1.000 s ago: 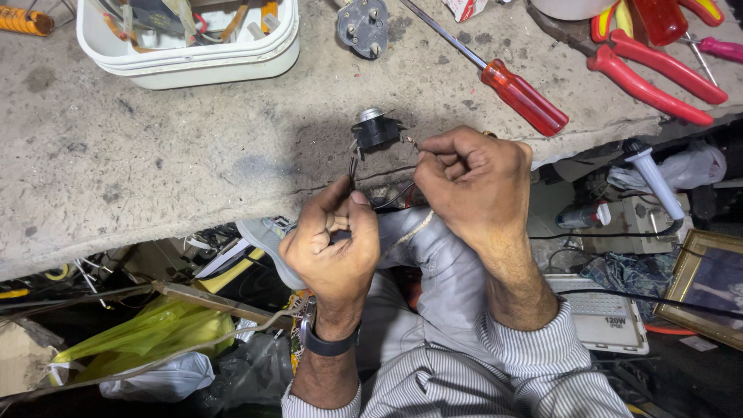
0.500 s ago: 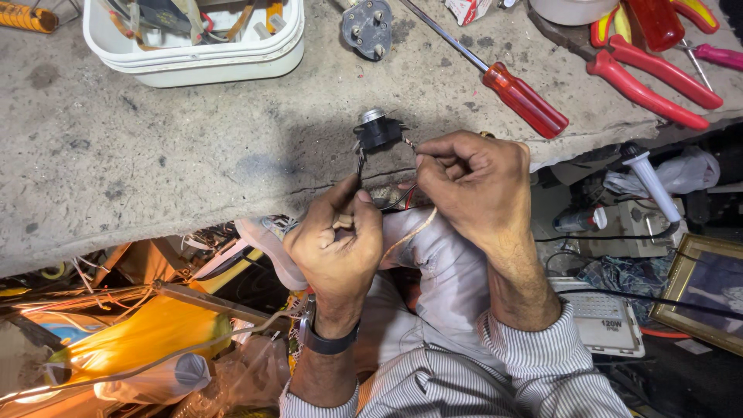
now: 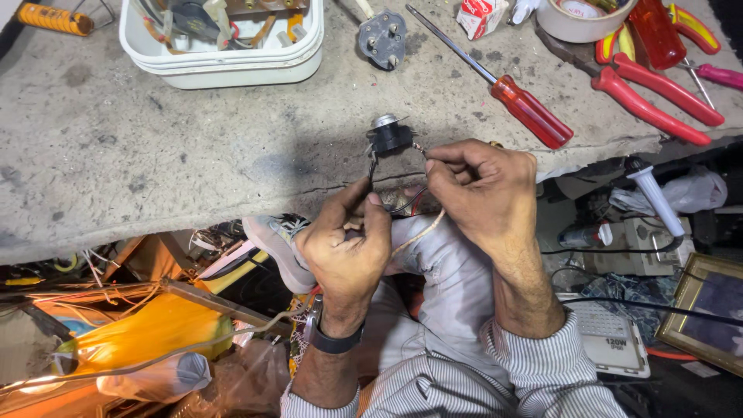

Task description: The person disassembles a small appliance, removes a plug and a cylindrical component, and uses a screwdriver to adjust internal wiring and terminals. They then reassemble the plug and component, securing connections by hand and with the screwdriver.

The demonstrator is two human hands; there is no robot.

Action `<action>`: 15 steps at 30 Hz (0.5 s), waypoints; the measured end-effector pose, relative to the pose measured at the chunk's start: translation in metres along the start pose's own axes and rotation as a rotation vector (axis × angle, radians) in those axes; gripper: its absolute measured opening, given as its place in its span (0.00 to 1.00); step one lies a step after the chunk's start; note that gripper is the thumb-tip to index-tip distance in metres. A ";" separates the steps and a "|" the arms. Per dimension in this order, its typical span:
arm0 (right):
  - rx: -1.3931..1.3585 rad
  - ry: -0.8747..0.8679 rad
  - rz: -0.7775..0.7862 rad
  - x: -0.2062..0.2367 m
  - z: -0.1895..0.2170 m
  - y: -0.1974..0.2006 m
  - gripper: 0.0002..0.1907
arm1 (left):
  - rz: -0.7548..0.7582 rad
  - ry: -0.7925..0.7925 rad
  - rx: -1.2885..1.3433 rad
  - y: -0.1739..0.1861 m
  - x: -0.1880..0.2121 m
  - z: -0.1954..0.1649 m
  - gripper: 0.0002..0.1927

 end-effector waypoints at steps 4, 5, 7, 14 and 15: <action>-0.006 0.066 -0.074 0.013 -0.011 0.004 0.09 | -0.017 0.036 0.091 0.000 0.008 0.002 0.11; -0.063 0.056 -0.112 0.021 -0.016 0.005 0.09 | -0.030 0.043 0.130 0.000 0.013 0.002 0.12; -0.180 0.035 -0.181 0.046 -0.029 0.007 0.09 | 0.026 -0.030 0.158 0.001 0.027 0.001 0.12; -0.681 -0.327 -0.285 0.128 -0.108 0.059 0.11 | 0.479 0.474 0.918 -0.064 0.099 0.033 0.08; -0.741 -0.325 -0.309 0.136 -0.122 0.064 0.10 | 0.485 0.518 0.922 -0.078 0.107 0.040 0.08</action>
Point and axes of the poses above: each hand's wrist, its own x-axis away from the middle knuckle, its own y-axis out of the back of the hand, z = x × y, the point moved 4 cm from there along -x, towards the middle knuckle, and after that the axes turned 4 degrees about z, right-handed, at the moved point
